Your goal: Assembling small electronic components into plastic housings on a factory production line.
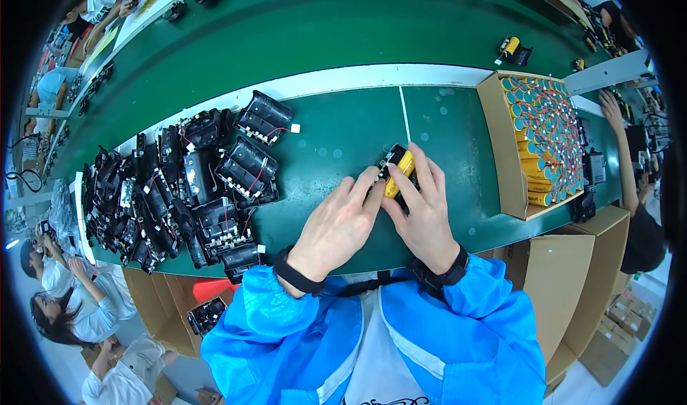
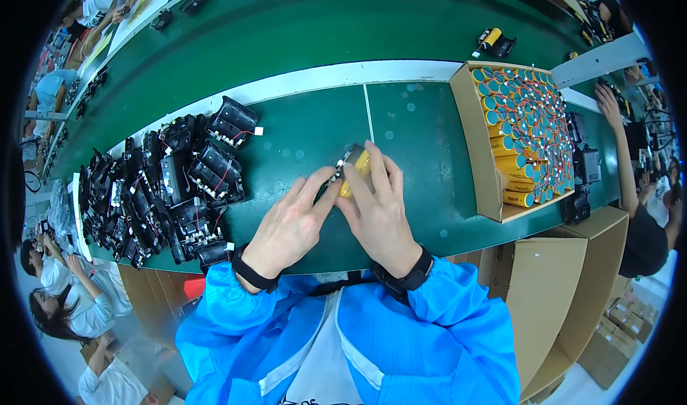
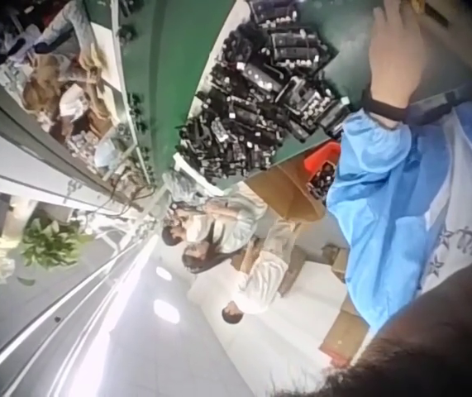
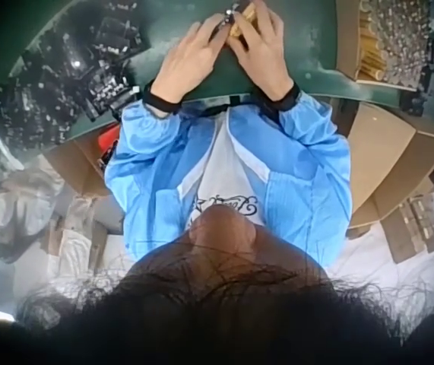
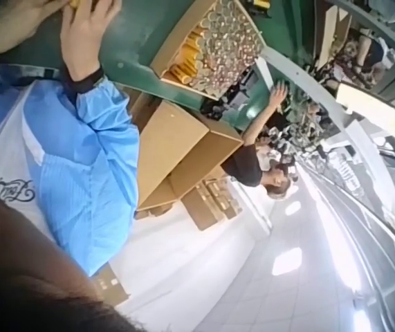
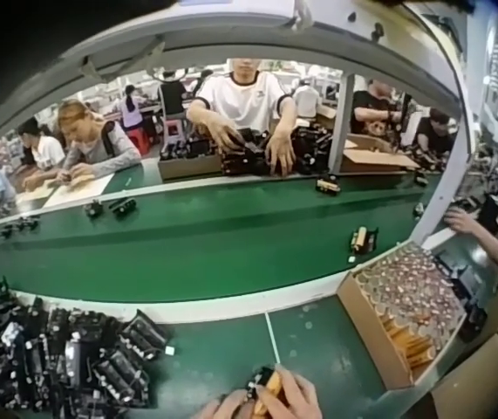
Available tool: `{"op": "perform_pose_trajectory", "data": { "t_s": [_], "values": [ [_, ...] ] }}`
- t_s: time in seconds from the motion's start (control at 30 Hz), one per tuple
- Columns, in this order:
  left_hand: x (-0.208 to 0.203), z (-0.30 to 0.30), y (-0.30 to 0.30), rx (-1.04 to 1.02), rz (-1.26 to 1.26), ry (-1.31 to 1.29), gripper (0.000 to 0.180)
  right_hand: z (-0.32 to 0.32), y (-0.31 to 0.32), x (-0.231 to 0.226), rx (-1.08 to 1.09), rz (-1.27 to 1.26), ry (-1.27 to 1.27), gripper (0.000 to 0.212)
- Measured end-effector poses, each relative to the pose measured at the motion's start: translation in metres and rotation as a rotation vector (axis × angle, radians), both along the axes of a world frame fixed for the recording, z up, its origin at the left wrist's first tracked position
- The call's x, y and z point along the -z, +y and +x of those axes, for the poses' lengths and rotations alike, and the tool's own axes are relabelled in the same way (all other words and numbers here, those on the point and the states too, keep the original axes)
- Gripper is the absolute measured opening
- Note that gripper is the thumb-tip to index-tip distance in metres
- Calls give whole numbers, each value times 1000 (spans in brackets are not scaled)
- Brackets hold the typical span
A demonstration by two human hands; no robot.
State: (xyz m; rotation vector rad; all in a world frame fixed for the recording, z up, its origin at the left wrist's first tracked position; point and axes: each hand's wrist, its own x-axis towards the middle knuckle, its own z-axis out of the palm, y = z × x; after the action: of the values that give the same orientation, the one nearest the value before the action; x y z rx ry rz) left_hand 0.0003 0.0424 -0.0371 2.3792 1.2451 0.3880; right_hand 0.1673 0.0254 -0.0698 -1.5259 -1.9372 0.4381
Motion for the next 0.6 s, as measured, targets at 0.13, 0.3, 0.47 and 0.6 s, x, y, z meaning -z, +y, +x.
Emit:
{"op": "perform_pose_trajectory", "data": {
  "t_s": [0.13,0.3,0.47,0.6],
  "values": [
    [6,-8,0,55,101,-37,43,-3,1,-2,-20,-5,-12,48],
    [11,-11,2,30,-15,-194,45,-4,1,-1,6,-8,30,57],
    [0,-9,17,-24,-190,-303,40,-4,1,3,29,-38,68,64],
    [7,12,34,-171,-342,-263,32,-7,-1,1,24,-34,32,65]
  ]
}}
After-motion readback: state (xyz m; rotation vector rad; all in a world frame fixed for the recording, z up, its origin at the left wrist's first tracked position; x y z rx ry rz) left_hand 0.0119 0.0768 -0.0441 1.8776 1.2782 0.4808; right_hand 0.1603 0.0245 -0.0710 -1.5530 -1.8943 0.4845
